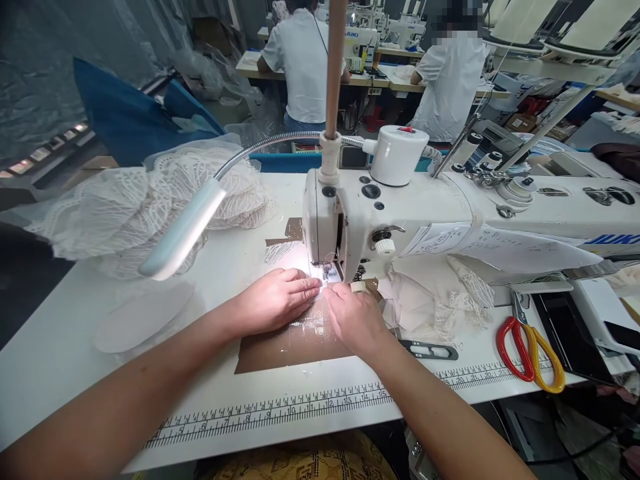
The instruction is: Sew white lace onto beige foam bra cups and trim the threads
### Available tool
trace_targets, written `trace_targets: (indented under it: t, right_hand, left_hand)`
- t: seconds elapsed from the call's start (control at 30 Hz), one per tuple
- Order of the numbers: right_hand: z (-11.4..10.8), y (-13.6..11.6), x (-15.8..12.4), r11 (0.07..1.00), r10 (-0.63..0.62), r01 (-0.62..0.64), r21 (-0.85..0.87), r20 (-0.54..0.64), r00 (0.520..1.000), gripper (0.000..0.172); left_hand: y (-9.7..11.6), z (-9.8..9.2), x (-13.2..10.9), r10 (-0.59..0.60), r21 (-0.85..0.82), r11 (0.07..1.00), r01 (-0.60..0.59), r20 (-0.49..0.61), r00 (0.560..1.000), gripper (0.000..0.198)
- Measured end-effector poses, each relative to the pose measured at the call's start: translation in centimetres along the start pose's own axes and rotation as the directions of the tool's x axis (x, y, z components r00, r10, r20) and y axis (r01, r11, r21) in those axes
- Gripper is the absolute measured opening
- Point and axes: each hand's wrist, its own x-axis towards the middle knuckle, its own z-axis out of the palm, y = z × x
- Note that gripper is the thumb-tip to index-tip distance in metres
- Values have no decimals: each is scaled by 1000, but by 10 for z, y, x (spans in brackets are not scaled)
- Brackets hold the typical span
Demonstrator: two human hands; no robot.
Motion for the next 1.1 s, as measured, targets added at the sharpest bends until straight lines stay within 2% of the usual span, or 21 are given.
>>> trace_targets:
  t: [0.17,0.43,0.73,1.1]
  right_hand:
    - [1,0,1,1000,1,-1,-14,-5,1000,33]
    - [4,2,2,1000,4,-4,-12,-22,1000,38]
    - [1,5,1,992,23,-21,123,-13,1000,35]
    - [0,5,1,987,23,-22,160,-5,1000,32]
  left_hand:
    - [-1,2,2,-37,-38,999,35,-59,998,29]
    - [-6,4,4,-131,-43,991,129,-44,990,30]
    - [-11,8,2,-281,-62,959,276,-99,955,30]
    - [-14,7,0,-406,29,911,411,-106,908,33]
